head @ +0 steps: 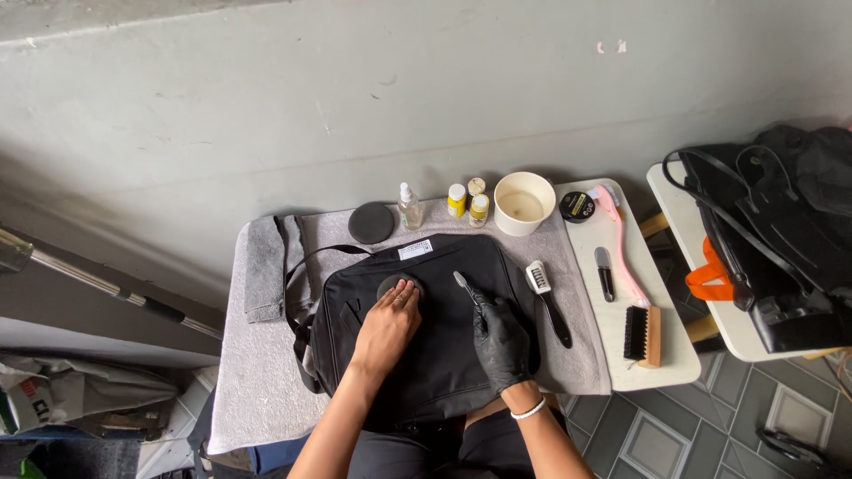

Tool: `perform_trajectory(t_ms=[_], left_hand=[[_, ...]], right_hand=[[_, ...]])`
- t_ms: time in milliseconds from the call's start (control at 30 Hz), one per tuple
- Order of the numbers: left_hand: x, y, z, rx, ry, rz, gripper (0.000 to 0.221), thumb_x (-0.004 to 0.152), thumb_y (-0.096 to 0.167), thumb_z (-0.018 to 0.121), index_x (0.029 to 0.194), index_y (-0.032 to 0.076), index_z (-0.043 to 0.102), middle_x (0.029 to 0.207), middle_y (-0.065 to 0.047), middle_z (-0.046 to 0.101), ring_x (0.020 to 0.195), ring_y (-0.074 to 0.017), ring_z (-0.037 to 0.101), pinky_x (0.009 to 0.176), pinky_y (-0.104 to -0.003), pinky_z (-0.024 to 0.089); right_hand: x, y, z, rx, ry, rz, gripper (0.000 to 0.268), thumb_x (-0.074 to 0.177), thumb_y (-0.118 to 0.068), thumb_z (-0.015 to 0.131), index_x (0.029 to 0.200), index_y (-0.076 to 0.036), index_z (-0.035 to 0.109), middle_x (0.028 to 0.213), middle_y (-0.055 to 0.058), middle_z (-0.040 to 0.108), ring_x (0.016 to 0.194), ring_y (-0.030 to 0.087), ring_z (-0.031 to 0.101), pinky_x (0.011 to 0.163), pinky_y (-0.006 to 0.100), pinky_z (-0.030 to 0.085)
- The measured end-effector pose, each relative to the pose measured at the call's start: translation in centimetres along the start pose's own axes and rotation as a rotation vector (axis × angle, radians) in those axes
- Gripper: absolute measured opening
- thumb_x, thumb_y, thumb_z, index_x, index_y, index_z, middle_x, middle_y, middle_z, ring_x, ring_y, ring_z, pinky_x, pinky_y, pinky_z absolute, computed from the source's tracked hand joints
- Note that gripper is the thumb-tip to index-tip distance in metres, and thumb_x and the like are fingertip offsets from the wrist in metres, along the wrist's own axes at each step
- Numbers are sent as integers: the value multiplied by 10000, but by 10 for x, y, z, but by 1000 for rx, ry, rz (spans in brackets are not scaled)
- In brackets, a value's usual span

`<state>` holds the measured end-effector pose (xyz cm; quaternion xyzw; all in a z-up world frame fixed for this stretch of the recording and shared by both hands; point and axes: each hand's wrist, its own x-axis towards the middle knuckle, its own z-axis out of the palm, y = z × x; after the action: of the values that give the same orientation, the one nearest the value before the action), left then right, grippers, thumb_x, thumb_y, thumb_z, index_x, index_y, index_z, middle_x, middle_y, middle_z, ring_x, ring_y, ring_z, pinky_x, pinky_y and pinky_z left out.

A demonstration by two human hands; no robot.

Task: Buffing the material of a black bag using a small wooden block or brush to clean or restore the surface.

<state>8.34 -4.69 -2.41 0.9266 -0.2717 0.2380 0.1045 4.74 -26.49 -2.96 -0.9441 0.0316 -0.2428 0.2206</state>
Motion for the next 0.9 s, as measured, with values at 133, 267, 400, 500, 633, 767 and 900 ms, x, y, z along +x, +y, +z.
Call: perform_trajectory(t_ms=[133, 267, 400, 500, 633, 767, 900], left_hand=[[-4, 3, -13, 16, -27, 21, 330, 897, 157, 568, 1138, 23, 751, 1148, -170, 772, 1160, -275, 719, 1034, -354, 527], [-18, 9, -34, -2, -59, 21, 291, 905, 166, 565, 1089, 40, 751, 1099, -163, 782, 1134, -268, 729, 1033, -360, 524], [-39, 9, -44, -147, -180, -24, 280, 968, 147, 593, 1180, -22, 665, 1256, -223, 699, 1202, -308, 666, 1110, -384, 474], [-52, 14, -55, -127, -144, -33, 145, 928, 103, 621, 1029, 19, 681, 1139, -203, 740, 1087, -279, 720, 1064, -370, 514], [-62, 18, -73, -115, -115, -27, 101, 904, 106, 647, 948, 21, 678, 1055, -187, 757, 997, -262, 741, 1021, -357, 540], [-65, 24, -92, -89, -112, -52, 152, 883, 101, 638, 777, 109, 529, 704, -63, 584, 687, -251, 612, 738, -367, 519], [-60, 41, -121, -250, 19, -138, 135, 926, 75, 595, 1060, 57, 605, 979, -109, 642, 895, -295, 615, 886, -402, 494]], right_hand=[[0, 4, 1, -42, -8, -46, 280, 918, -280, 680, 1174, -350, 766, 992, 8, 760, 964, 189, 746, 762, 318, 633], [6, -10, -14, -83, -5, -60, 244, 928, -282, 665, 1146, -322, 768, 988, 35, 755, 961, 219, 748, 743, 337, 629], [7, -9, -17, 70, 16, -188, 361, 933, -84, 629, 1274, -171, 712, 956, 93, 671, 855, 307, 678, 694, 437, 557], [6, -11, -19, 100, 77, -240, 227, 963, -97, 628, 1167, -110, 727, 962, 111, 679, 883, 318, 670, 751, 428, 560], [7, -12, -21, 101, 35, -210, 269, 954, -102, 621, 1200, -127, 728, 964, 108, 678, 884, 320, 666, 752, 438, 557], [6, -10, -19, 74, 28, -206, 292, 929, -94, 625, 1196, -139, 737, 959, 101, 690, 876, 318, 674, 747, 436, 559], [6, -8, -17, 88, 49, -213, 253, 964, -121, 617, 1182, -132, 742, 966, 108, 693, 854, 321, 679, 720, 442, 561]])
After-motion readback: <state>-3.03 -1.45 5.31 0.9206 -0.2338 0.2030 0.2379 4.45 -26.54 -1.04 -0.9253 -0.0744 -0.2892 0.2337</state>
